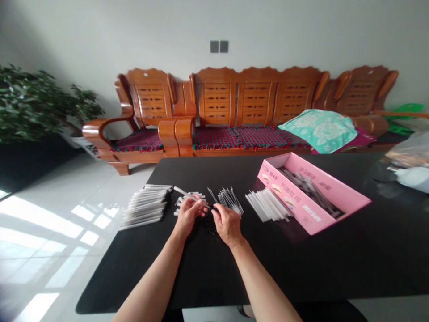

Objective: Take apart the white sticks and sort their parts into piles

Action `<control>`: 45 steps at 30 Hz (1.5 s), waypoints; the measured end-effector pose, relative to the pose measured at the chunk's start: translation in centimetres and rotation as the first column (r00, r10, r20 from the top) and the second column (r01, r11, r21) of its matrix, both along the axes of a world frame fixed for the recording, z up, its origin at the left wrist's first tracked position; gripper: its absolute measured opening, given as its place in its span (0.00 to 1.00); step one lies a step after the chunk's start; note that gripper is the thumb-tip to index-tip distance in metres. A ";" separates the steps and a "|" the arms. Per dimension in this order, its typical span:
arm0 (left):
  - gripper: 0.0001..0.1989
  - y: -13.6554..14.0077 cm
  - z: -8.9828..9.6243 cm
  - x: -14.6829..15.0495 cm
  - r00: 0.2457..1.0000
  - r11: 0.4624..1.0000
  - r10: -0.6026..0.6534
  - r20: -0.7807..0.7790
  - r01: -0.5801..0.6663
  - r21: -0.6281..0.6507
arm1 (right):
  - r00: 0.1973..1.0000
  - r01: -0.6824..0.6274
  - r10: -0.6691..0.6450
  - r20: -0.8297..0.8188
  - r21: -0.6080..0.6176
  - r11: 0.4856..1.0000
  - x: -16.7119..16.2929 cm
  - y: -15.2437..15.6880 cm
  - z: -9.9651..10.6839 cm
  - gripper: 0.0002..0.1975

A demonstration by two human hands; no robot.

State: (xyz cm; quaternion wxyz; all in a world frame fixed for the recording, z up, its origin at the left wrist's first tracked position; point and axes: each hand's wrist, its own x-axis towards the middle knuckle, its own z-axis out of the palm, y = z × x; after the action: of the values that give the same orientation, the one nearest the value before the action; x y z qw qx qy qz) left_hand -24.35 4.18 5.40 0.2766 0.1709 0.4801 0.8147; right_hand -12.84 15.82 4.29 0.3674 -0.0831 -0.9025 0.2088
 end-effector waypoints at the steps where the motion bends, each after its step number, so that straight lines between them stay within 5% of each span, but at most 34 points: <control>1: 0.21 0.1 0.0 0.1 1.000 1.000 -0.021 -0.012 0.021 -0.013 | 1.000 -0.003 0.003 0.005 0.009 1.000 -0.1 -0.1 0.0 0.12; 6: 0.19 0.0 -0.3 -0.4 0.997 0.999 -0.019 -0.069 0.017 -0.034 | 1.000 -0.012 0.011 0.029 0.056 0.998 -0.2 -0.2 0.2 0.12; 8: 0.19 -0.5 -0.3 -1.5 0.985 0.986 0.169 -0.036 -0.168 0.019 | 1.000 0.008 -0.008 0.009 0.074 0.997 0.1 0.5 0.2 0.12; 10: 0.18 -1.1 -0.3 -2.7 0.918 0.915 0.396 0.025 -0.397 0.076 | 0.998 0.067 -0.065 -0.025 0.082 0.994 0.7 1.7 0.2 0.12; 13: 0.20 -1.9 -0.3 -3.9 0.850 0.844 0.524 0.061 -0.527 0.100 | 0.975 0.220 -0.217 -0.042 0.076 0.973 1.6 3.7 -0.1 0.12; 17: 0.18 -1.9 -0.2 -3.2 0.914 0.912 0.406 -0.006 -0.405 0.068 | 0.938 0.336 -0.343 0.044 0.123 0.934 2.2 5.1 -0.4 0.13; 22: 0.17 -1.1 0.1 -1.7 0.980 0.981 0.192 -0.055 -0.190 0.031 | 0.933 0.324 -0.338 0.122 0.122 0.938 2.3 4.5 -0.1 0.09; 27: 0.19 -0.5 0.3 -0.6 0.998 1.000 -0.004 -0.056 0.003 -0.018 | 0.983 0.186 -0.186 0.005 -0.021 0.982 1.4 2.3 0.8 0.13; 31: 0.16 -0.2 0.4 0.2 0.986 0.991 -0.116 -0.120 0.107 -0.081 | 1.000 0.002 -0.002 -0.024 0.003 1.000 0.4 0.5 1.3 0.13; 38: 0.14 -0.1 0.1 0.1 0.981 0.989 -0.107 -0.164 0.089 -0.116 | 0.995 -0.082 0.081 0.055 0.012 0.997 0.1 -0.5 1.4 0.14; 45: 0.24 -1.3 1.0 -1.9 0.986 0.985 0.158 -0.050 -0.154 0.084 | 0.994 -0.097 0.099 0.046 -0.051 0.994 0.5 0.1 1.4 0.13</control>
State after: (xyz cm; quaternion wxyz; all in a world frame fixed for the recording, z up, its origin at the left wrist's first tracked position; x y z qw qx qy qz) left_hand -26.26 2.90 6.40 0.1914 0.1665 0.4668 0.8472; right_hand -12.32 15.91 5.66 0.3326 -0.0525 -0.9088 0.2464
